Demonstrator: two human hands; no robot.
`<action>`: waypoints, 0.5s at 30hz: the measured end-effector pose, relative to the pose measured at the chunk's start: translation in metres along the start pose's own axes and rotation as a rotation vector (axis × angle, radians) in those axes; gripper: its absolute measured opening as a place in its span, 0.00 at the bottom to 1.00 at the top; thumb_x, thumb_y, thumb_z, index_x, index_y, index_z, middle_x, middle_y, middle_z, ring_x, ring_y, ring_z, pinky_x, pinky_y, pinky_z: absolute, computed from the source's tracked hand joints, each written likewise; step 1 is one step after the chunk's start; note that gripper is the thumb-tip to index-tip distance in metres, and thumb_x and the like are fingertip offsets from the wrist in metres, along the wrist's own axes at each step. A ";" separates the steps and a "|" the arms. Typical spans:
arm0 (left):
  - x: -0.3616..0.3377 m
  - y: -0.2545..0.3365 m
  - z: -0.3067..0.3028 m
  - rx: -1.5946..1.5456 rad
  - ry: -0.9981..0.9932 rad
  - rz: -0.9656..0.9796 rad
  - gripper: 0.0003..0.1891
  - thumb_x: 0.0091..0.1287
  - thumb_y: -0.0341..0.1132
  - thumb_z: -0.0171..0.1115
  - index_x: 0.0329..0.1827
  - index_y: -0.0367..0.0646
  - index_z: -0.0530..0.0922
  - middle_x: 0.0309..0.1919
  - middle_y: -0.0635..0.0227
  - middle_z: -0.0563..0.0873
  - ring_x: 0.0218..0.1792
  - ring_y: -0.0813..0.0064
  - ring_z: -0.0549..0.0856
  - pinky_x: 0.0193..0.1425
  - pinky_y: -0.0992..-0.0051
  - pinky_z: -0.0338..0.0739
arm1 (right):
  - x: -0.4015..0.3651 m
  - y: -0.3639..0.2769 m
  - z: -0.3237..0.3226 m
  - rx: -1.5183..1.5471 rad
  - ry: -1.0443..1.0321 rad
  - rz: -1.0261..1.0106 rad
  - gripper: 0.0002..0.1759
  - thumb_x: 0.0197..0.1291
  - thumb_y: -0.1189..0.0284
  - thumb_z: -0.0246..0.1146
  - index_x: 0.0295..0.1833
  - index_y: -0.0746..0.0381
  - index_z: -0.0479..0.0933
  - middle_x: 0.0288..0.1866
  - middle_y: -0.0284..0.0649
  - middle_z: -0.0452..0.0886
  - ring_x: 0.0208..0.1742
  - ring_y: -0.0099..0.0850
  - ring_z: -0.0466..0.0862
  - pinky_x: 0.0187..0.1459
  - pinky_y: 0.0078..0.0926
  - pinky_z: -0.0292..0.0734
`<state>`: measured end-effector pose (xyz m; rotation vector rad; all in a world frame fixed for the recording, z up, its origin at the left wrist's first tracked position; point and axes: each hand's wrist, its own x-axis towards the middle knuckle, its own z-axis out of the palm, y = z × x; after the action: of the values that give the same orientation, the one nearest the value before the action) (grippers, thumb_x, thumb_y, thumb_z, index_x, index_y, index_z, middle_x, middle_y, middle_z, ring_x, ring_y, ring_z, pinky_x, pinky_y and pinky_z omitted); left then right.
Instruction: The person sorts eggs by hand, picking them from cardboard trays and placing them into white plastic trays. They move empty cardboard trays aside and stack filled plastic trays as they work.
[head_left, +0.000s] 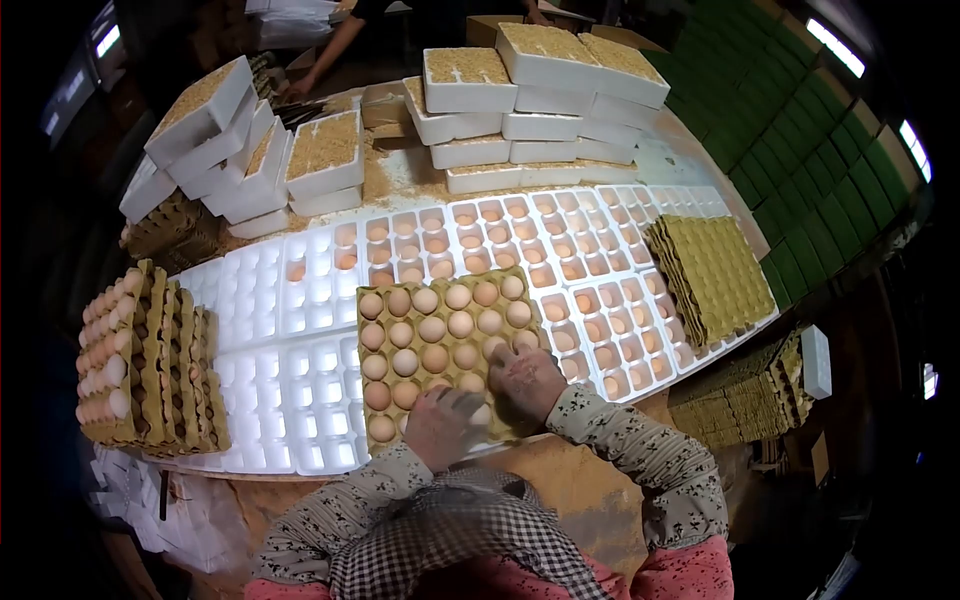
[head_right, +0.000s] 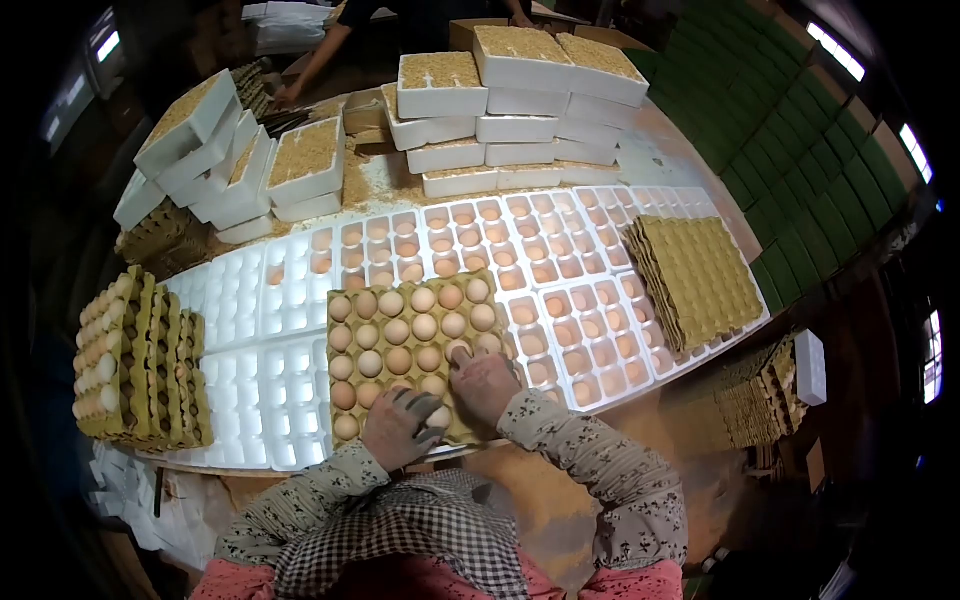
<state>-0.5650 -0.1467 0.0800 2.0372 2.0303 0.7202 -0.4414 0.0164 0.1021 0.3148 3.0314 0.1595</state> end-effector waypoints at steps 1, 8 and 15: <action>0.002 -0.007 -0.003 0.009 0.011 -0.008 0.21 0.57 0.42 0.64 0.51 0.43 0.75 0.45 0.64 0.79 0.44 0.63 0.78 0.53 0.63 0.72 | 0.000 0.009 -0.001 0.121 -0.095 0.028 0.18 0.53 0.56 0.64 0.42 0.58 0.78 0.45 0.44 0.78 0.46 0.43 0.81 0.43 0.37 0.76; 0.042 -0.004 -0.027 0.164 -0.139 -0.076 0.17 0.61 0.44 0.61 0.47 0.42 0.77 0.42 0.60 0.80 0.42 0.62 0.83 0.42 0.64 0.79 | 0.002 0.052 -0.040 0.564 0.134 0.175 0.13 0.60 0.59 0.58 0.42 0.55 0.80 0.50 0.40 0.78 0.47 0.39 0.82 0.43 0.36 0.77; 0.046 -0.013 -0.022 0.216 -0.293 -0.130 0.17 0.61 0.43 0.62 0.48 0.45 0.78 0.43 0.60 0.83 0.46 0.62 0.83 0.47 0.64 0.78 | 0.052 0.035 0.000 -0.039 -0.120 -0.083 0.10 0.55 0.61 0.59 0.37 0.53 0.81 0.44 0.37 0.78 0.42 0.35 0.83 0.37 0.36 0.77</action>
<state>-0.5889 -0.1059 0.1024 1.9555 2.1144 0.1710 -0.4848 0.0608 0.1023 0.1874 2.9124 0.1870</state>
